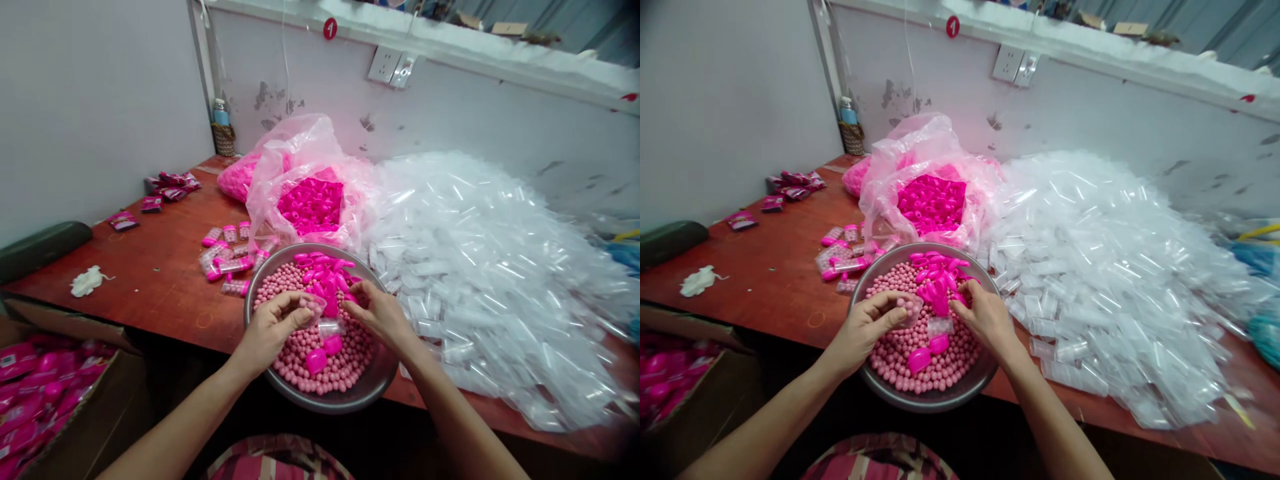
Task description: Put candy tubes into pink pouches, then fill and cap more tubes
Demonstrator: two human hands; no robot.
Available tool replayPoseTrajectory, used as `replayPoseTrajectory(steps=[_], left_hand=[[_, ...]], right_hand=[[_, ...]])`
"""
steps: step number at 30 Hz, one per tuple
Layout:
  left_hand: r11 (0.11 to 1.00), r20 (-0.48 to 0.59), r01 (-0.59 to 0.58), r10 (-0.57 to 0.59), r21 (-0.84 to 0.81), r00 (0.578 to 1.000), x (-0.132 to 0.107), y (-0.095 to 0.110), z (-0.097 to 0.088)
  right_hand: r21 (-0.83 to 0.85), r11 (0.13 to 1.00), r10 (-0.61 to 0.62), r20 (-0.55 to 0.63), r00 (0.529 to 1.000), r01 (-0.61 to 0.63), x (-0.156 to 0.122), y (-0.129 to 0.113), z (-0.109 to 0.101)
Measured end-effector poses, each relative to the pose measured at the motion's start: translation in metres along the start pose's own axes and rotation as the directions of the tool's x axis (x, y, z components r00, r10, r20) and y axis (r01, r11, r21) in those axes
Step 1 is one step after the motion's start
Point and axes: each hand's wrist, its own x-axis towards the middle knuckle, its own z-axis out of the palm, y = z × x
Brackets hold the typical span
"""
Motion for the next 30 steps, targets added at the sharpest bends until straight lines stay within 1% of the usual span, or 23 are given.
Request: replayPoseTrajectory(steps=[2,4,6,7,8,10,12,13,15,17,19,20,23,24,25,28,30], left_hand=[[0.999,0.050,-0.010,0.007,0.053,0.999,0.000,0.000,0.000],[0.996,0.075,-0.021,0.015,0.087,0.997,0.000,0.000,0.000],[0.998,0.072,-0.012,0.008,0.061,0.997,0.000,-0.002,0.000],[0.999,0.068,-0.003,0.000,0.035,0.998,0.001,-0.002,0.000],[1.000,0.061,0.004,-0.004,0.009,0.998,0.001,-0.003,-0.001],[1.000,0.039,0.001,0.000,-0.014,0.999,0.001,-0.003,-0.002],[1.000,0.033,-0.018,0.018,-0.006,0.999,0.001,-0.004,-0.003],[1.000,0.039,-0.028,0.028,0.006,0.999,0.001,-0.004,-0.003],[0.998,0.059,-0.051,0.049,0.041,0.997,0.001,-0.005,-0.004],[0.992,0.063,-0.081,0.076,0.091,0.995,0.001,-0.006,-0.004],[0.981,0.047,-0.111,0.104,0.161,0.993,-0.001,-0.006,-0.003],[0.971,0.043,-0.126,0.119,0.205,0.992,-0.002,-0.006,-0.003],[0.912,0.068,-0.194,0.182,0.362,0.981,-0.006,-0.002,0.000],[0.887,0.084,-0.218,0.201,0.406,0.976,-0.007,-0.001,0.002],[0.865,0.097,-0.236,0.216,0.442,0.972,-0.008,0.001,0.002],[0.825,0.112,-0.259,0.234,0.503,0.966,-0.011,0.002,0.004],[0.805,0.112,-0.276,0.255,0.525,0.960,-0.012,0.001,0.004]], right_hand=[[0.120,0.990,-0.063,-0.043,0.997,0.068,-0.006,-0.011,-0.003],[0.184,0.970,-0.142,-0.092,0.986,0.157,-0.011,-0.025,-0.003],[0.218,0.950,-0.201,-0.122,0.972,0.224,-0.017,-0.038,0.000],[0.245,0.940,-0.213,-0.115,0.970,0.235,-0.019,-0.044,0.001],[0.287,0.930,-0.215,-0.081,0.973,0.230,-0.022,-0.049,0.003],[0.422,0.890,-0.213,0.044,0.976,0.175,-0.026,-0.054,0.004],[0.589,0.805,-0.216,0.181,0.959,0.070,-0.029,-0.053,0.005],[0.657,0.754,-0.221,0.228,0.948,0.017,-0.029,-0.051,0.005],[0.729,0.682,-0.213,0.272,0.938,-0.056,-0.030,-0.046,0.005],[0.726,0.683,-0.168,0.257,0.952,-0.076,-0.028,-0.040,0.004],[0.716,0.696,-0.113,0.187,0.976,-0.057,-0.027,-0.037,0.001],[0.726,0.687,-0.099,0.143,0.985,-0.036,-0.026,-0.036,-0.001],[0.767,0.639,-0.129,0.030,0.991,0.060,-0.026,-0.040,-0.006],[0.757,0.646,-0.153,0.003,0.988,0.098,-0.026,-0.042,-0.007],[0.724,0.676,-0.176,-0.024,0.984,0.138,-0.027,-0.044,-0.007],[0.548,0.799,-0.241,-0.083,0.967,0.246,-0.028,-0.048,-0.006],[0.458,0.842,-0.272,-0.097,0.958,0.285,-0.029,-0.049,-0.006]])
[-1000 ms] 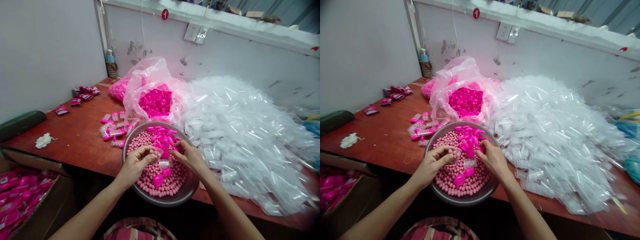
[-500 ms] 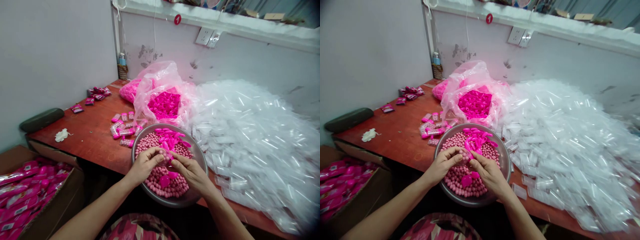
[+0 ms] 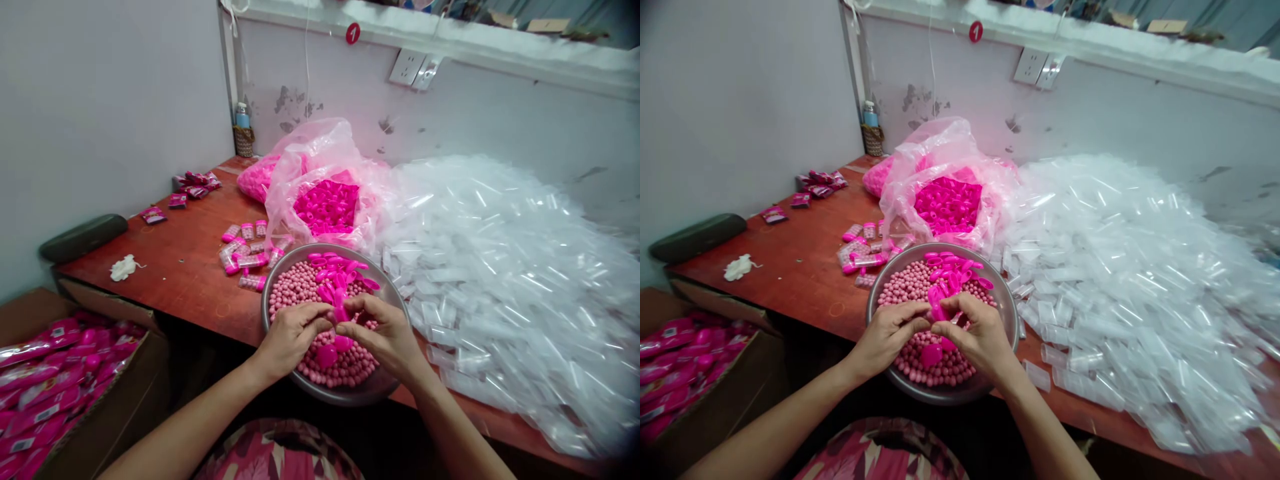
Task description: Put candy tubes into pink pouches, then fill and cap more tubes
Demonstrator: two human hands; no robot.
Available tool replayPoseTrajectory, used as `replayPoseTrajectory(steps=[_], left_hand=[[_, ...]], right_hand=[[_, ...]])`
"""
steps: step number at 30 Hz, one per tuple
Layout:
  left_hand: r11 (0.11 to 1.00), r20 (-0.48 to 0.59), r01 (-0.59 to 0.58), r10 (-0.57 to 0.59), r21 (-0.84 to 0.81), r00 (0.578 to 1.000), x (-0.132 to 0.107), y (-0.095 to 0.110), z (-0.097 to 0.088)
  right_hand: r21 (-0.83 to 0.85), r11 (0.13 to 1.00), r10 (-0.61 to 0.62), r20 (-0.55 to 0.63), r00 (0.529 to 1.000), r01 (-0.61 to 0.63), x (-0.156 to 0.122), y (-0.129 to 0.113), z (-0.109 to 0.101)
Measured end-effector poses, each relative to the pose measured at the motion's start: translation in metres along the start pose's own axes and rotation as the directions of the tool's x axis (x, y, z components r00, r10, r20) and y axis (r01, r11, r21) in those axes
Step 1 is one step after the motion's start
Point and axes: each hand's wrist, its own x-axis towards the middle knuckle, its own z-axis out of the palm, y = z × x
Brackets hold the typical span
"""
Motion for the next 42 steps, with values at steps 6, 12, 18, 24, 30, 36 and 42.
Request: replayPoseTrajectory(steps=[6,12,18,24,30,36,42], left_hand=[[0.994,-0.005,-0.063,0.063,0.093,0.998,-0.006,-0.005,0.003],[0.923,0.132,-0.193,0.157,0.334,0.979,-0.011,-0.013,0.004],[0.984,0.085,-0.084,0.072,0.156,0.994,-0.004,-0.009,0.003],[0.999,0.115,0.028,-0.024,-0.038,0.993,0.000,-0.004,0.000],[0.973,-0.019,0.122,-0.128,-0.194,0.992,0.007,-0.007,-0.002],[0.974,-0.072,0.140,-0.155,-0.176,0.985,0.008,-0.012,-0.001],[0.977,-0.077,0.114,-0.129,-0.178,0.989,0.006,-0.014,0.000]], right_hand=[[-0.140,0.985,-0.092,0.043,0.995,0.097,-0.008,-0.006,0.000],[-0.222,0.965,-0.111,0.128,0.986,0.138,-0.015,0.001,0.003],[-0.345,0.903,-0.201,0.191,0.961,0.257,-0.004,0.001,-0.006],[-0.438,0.757,-0.355,0.349,0.867,0.486,0.005,-0.010,-0.023],[-0.550,0.755,-0.353,0.118,0.928,0.357,-0.006,0.006,-0.001],[-0.642,0.730,-0.328,-0.030,0.944,0.234,-0.008,0.010,0.032],[-0.648,0.723,-0.355,-0.051,0.933,0.240,-0.002,0.010,0.036]])
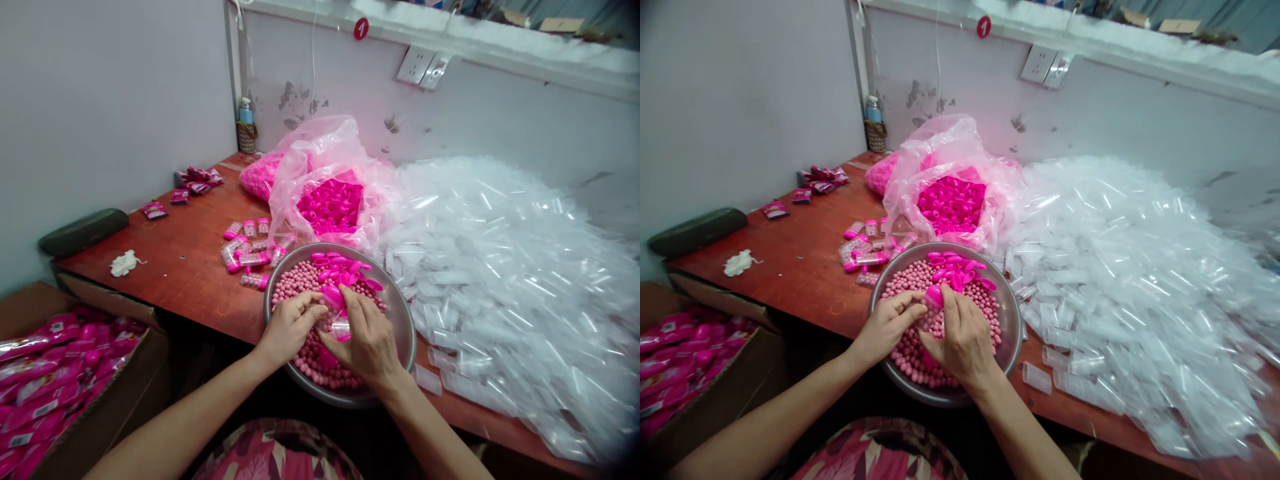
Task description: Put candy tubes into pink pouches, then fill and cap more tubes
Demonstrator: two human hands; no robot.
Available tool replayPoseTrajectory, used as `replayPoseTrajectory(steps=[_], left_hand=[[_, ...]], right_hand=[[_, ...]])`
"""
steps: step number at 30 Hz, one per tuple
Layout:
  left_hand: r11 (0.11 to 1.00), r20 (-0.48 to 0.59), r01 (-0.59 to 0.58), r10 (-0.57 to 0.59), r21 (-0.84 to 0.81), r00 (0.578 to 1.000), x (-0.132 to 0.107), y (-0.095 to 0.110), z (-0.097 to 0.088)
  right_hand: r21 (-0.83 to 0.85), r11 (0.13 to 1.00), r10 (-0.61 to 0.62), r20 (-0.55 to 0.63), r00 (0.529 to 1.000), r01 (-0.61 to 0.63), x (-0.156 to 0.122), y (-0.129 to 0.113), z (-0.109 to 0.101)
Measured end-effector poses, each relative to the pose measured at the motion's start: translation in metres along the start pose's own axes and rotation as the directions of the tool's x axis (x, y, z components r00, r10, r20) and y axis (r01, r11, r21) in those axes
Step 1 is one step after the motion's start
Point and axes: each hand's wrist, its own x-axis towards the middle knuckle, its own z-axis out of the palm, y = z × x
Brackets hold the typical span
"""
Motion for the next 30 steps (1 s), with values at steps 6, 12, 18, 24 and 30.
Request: replayPoseTrajectory(steps=[6,12,18,24,30], left_hand=[[0.989,-0.142,0.035,-0.055,-0.141,0.988,0.019,0.002,-0.014],[0.951,-0.377,-0.111,-0.006,-0.289,0.926,0.062,0.015,-0.069],[0.936,-0.394,-0.095,-0.050,-0.339,0.918,0.064,0.013,-0.080],[0.957,-0.194,0.002,-0.060,-0.289,0.979,0.038,0.013,-0.044],[0.975,-0.044,0.043,-0.053,-0.216,0.998,0.019,0.015,-0.007]], right_hand=[[0.180,0.981,0.041,0.152,0.988,-0.068,0.004,0.017,-0.012],[0.246,0.964,-0.007,0.403,0.915,-0.101,-0.007,0.039,-0.031],[0.284,0.956,-0.094,0.519,0.849,-0.068,-0.018,0.028,-0.036],[0.250,0.965,0.041,0.162,0.986,-0.081,0.000,0.022,-0.032],[0.089,0.996,-0.015,0.089,0.996,0.007,0.027,0.005,-0.023]])
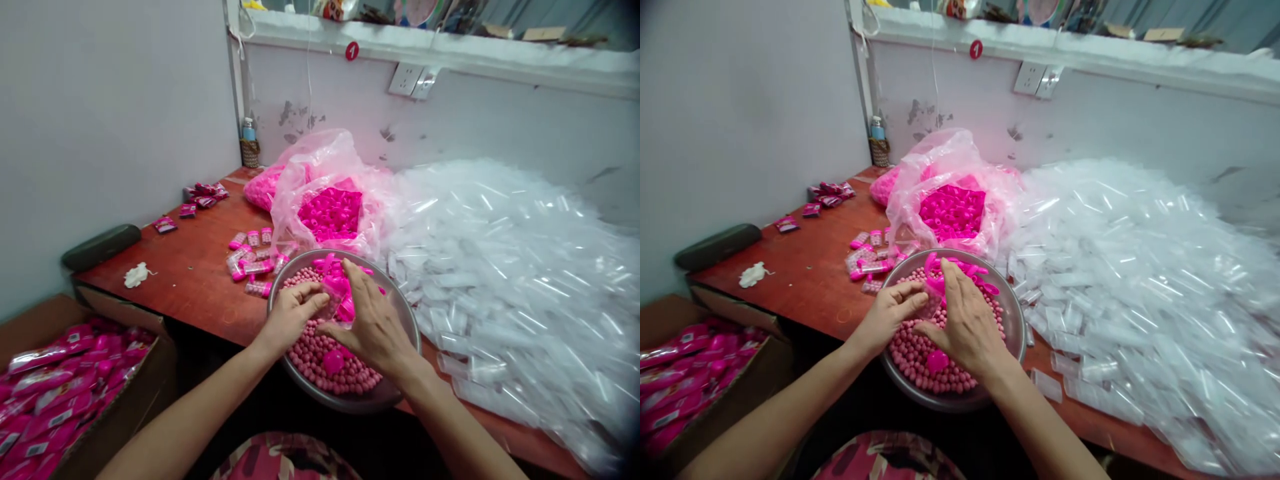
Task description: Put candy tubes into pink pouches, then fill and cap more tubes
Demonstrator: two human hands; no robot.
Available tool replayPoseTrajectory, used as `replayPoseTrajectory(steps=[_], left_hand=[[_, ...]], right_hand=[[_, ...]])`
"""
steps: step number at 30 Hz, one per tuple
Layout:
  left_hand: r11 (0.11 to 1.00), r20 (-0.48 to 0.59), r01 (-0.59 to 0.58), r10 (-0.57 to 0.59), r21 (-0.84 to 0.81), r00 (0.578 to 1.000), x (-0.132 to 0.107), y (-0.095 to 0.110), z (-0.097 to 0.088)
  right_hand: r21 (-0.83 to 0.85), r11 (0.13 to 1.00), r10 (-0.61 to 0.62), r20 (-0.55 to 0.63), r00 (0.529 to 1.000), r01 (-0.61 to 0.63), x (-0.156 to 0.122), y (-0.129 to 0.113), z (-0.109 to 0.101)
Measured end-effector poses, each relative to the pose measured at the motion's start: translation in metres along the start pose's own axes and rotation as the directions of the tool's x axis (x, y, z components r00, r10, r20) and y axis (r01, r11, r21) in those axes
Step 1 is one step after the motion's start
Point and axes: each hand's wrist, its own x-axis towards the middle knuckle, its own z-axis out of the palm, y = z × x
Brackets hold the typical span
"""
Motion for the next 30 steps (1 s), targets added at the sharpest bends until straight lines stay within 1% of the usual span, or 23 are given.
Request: replayPoseTrajectory(steps=[3,5,7,8,9,10,11,13,14,16,18,21,24,27,30], left_hand=[[0.999,0.018,-0.012,0.012,0.039,1.000,-0.005,-0.002,0.003],[0.999,0.072,-0.007,0.003,0.051,0.997,-0.008,-0.004,0.004],[0.999,0.130,0.033,-0.036,0.020,0.991,-0.010,-0.006,0.005],[0.998,0.135,0.058,-0.056,-0.011,0.989,-0.011,-0.008,0.006],[0.996,0.114,0.074,-0.068,-0.051,0.991,-0.011,-0.009,0.007],[0.993,0.074,0.077,-0.070,-0.092,0.995,-0.011,-0.011,0.009],[0.989,0.024,0.068,-0.065,-0.129,0.998,-0.010,-0.012,0.010],[0.983,-0.045,0.048,-0.057,-0.176,0.997,-0.009,-0.015,0.012],[0.981,-0.058,0.042,-0.054,-0.190,0.997,-0.008,-0.016,0.012],[0.978,-0.056,0.038,-0.050,-0.205,0.997,-0.008,-0.018,0.012],[0.982,-0.064,0.024,-0.036,-0.189,0.997,-0.008,-0.020,0.011],[0.998,-0.104,0.009,-0.015,-0.062,0.994,-0.010,-0.022,0.010],[0.998,-0.117,-0.001,0.009,0.066,0.993,-0.013,-0.023,0.009],[0.990,-0.108,-0.024,0.039,0.136,0.993,-0.015,-0.022,0.008],[0.985,-0.111,-0.034,0.053,0.168,0.992,-0.015,-0.022,0.007]], right_hand=[[-0.036,0.999,-0.022,-0.018,1.000,0.021,0.003,0.000,-0.003],[-0.069,0.994,-0.089,-0.002,0.996,0.088,0.006,0.003,-0.010],[-0.100,0.974,-0.195,0.088,0.977,0.203,0.009,0.006,-0.017],[-0.108,0.961,-0.237,0.143,0.961,0.253,0.010,0.006,-0.019],[-0.116,0.954,-0.252,0.188,0.949,0.276,0.011,0.006,-0.020],[-0.128,0.954,-0.239,0.215,0.947,0.270,0.011,0.006,-0.019],[-0.142,0.960,-0.207,0.217,0.954,0.241,0.010,0.005,-0.016],[-0.167,0.975,-0.120,0.173,0.978,0.149,0.006,0.002,-0.005],[-0.169,0.980,-0.083,0.138,0.987,0.106,0.003,0.000,0.001],[-0.147,0.988,-0.039,0.059,0.997,0.048,-0.001,-0.002,0.015],[-0.117,0.993,-0.016,-0.012,1.000,0.015,-0.003,-0.003,0.026],[-0.090,0.995,-0.042,-0.082,0.996,0.034,-0.003,-0.002,0.034],[-0.112,0.990,-0.099,-0.136,0.986,0.084,-0.003,0.000,0.033],[-0.158,0.981,-0.143,-0.190,0.971,0.113,-0.005,0.001,0.033],[-0.169,0.979,-0.147,-0.186,0.972,0.115,-0.007,0.000,0.036]])
